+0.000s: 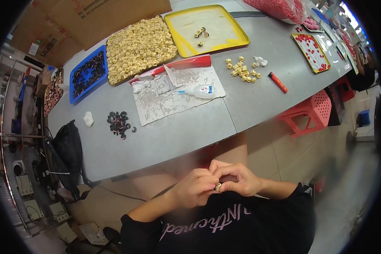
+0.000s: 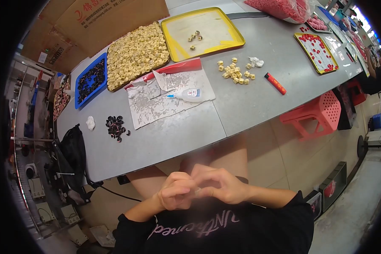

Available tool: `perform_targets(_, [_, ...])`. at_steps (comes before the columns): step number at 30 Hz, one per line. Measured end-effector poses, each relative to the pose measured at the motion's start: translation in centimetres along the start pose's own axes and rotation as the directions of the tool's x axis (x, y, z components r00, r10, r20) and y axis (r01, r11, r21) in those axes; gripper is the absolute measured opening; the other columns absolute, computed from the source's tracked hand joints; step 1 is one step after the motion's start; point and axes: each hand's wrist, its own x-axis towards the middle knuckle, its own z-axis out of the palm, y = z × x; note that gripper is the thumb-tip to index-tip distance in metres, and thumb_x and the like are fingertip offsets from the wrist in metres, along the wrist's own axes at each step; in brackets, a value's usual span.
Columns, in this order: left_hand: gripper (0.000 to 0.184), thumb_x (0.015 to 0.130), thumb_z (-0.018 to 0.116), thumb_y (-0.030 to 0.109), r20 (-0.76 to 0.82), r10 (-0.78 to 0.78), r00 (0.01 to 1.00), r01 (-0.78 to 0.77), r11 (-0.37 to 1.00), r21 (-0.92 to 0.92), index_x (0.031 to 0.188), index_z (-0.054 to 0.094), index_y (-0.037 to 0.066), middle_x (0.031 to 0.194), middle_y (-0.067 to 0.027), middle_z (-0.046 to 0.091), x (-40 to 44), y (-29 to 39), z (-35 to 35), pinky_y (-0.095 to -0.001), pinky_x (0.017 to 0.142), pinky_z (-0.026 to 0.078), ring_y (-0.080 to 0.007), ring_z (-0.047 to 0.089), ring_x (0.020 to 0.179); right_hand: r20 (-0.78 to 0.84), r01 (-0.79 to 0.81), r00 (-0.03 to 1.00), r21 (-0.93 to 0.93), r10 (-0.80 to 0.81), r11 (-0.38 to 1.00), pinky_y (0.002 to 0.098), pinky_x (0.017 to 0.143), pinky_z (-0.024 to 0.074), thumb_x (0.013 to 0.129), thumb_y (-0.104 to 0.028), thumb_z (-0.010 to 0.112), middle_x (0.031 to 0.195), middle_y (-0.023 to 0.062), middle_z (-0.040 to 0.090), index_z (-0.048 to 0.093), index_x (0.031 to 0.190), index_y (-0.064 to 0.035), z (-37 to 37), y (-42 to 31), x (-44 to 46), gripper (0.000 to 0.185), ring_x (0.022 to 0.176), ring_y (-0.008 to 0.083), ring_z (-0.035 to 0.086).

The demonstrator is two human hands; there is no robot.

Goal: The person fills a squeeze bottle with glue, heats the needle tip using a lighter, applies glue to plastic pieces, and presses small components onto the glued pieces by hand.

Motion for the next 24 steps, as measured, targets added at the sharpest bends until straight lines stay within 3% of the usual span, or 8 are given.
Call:
perform_targets(5, [0.043, 0.067, 0.071, -0.007, -0.108, -0.118, 0.987, 0.110, 0.991, -0.072, 0.101, 0.049, 0.006, 0.091, -0.0061, 0.058, 0.6, -0.3, 0.1, -0.0332, 0.071, 0.045, -0.0249, 0.054, 0.080, -0.026, -0.010, 1.000, -0.007, 0.010, 1.000, 0.0299, 0.085, 0.0381, 0.084, -0.018, 0.063, 0.097, 0.0072, 0.045, 0.059, 0.092, 0.0026, -0.4, 0.0, 0.6, 0.023, 0.092, 0.0158, 0.045])
perform_targets(6, [0.046, 0.066, 0.072, -0.007, -0.166, -0.194, 0.967, 0.173, 0.975, -0.137, 0.102, 0.048, 0.006, 0.087, -0.0076, 0.058, 0.7, -0.5, 0.1, -0.0317, 0.070, 0.045, -0.0232, 0.055, 0.079, -0.067, -0.083, 0.994, 0.109, 0.090, 0.991, 0.0315, 0.089, 0.0377, 0.085, -0.017, 0.062, 0.096, 0.0074, 0.046, 0.059, 0.093, 0.0022, -0.3, 0.1, 0.6, 0.021, 0.096, 0.0173, 0.047])
perform_targets(8, [0.049, 0.066, 0.070, -0.010, -0.161, -0.315, 0.936, 0.289, 0.943, -0.164, 0.105, 0.044, 0.005, 0.089, -0.0096, 0.056, 0.9, -1.2, -0.3, -0.0311, 0.071, 0.046, -0.0198, 0.055, 0.081, -0.163, 0.001, 0.983, 0.452, 0.081, 0.892, 0.0352, 0.093, 0.0379, 0.087, -0.019, 0.059, 0.102, 0.0094, 0.051, 0.059, 0.098, 0.0022, 0.5, -0.1, 1.8, 0.023, 0.102, 0.0200, 0.049])
perform_targets(10, [0.052, 0.069, 0.067, -0.012, -0.164, -0.467, 0.869, 0.389, 0.849, -0.358, 0.109, 0.038, 0.003, 0.096, -0.0118, 0.051, 2.2, -1.6, -0.4, -0.0311, 0.073, 0.048, -0.0179, 0.054, 0.084, -0.199, -0.004, 0.967, 0.605, 0.156, 0.796, 0.0403, 0.096, 0.0360, 0.091, -0.023, 0.053, 0.114, 0.0115, 0.055, 0.057, 0.106, 0.0023, 0.1, 0.5, 2.2, 0.030, 0.107, 0.0208, 0.050])
perform_targets(12, [0.053, 0.071, 0.059, -0.016, -0.113, -0.488, 0.866, 0.393, 0.802, -0.450, 0.112, 0.031, 0.004, 0.103, -0.0135, 0.046, 2.5, -2.2, -0.7, -0.0316, 0.078, 0.047, -0.0175, 0.051, 0.090, -0.184, 0.000, 0.969, 0.673, 0.167, 0.740, 0.0379, 0.097, 0.0347, 0.092, -0.025, 0.052, 0.112, 0.0102, 0.056, 0.058, 0.106, 0.0008, 0.0, 0.1, 2.8, 0.030, 0.105, 0.0190, 0.051])
perform_targets(15, [0.050, 0.071, 0.052, -0.018, -0.128, -0.510, 0.851, 0.397, 0.783, -0.479, 0.111, 0.031, 0.004, 0.102, -0.0131, 0.045, 2.7, -2.4, -0.7, -0.0306, 0.080, 0.045, -0.0173, 0.048, 0.092, -0.206, 0.034, 0.965, 0.706, 0.160, 0.707, 0.0364, 0.094, 0.0387, 0.092, -0.024, 0.052, 0.108, 0.0063, 0.055, 0.058, 0.105, -0.0001, 0.5, 0.3, 3.4, 0.028, 0.104, 0.0168, 0.050])
perform_targets(18, [0.047, 0.072, 0.054, -0.011, -0.182, -0.565, 0.805, 0.412, 0.752, -0.515, 0.110, 0.031, 0.005, 0.098, -0.0120, 0.046, 2.7, -2.5, -0.3, -0.0255, 0.074, 0.041, -0.0125, 0.045, 0.082, -0.199, 0.048, 0.968, 0.742, 0.152, 0.668, 0.0352, 0.094, 0.0371, 0.092, -0.026, 0.052, 0.108, 0.0052, 0.055, 0.058, 0.105, -0.0020, 1.0, 0.5, 3.7, 0.028, 0.105, 0.0161, 0.049])
perform_targets(24, [0.046, 0.071, 0.053, -0.007, -0.216, -0.577, 0.788, 0.382, 0.733, -0.563, 0.109, 0.030, 0.006, 0.097, -0.0122, 0.046, 2.3, -2.8, -0.1, -0.0241, 0.073, 0.041, -0.0119, 0.045, 0.081, -0.191, 0.034, 0.967, 0.749, 0.166, 0.662, 0.0323, 0.093, 0.0363, 0.092, -0.026, 0.051, 0.103, 0.0028, 0.055, 0.057, 0.106, -0.0015, 1.5, 0.3, 4.0, 0.029, 0.104, 0.0147, 0.049])
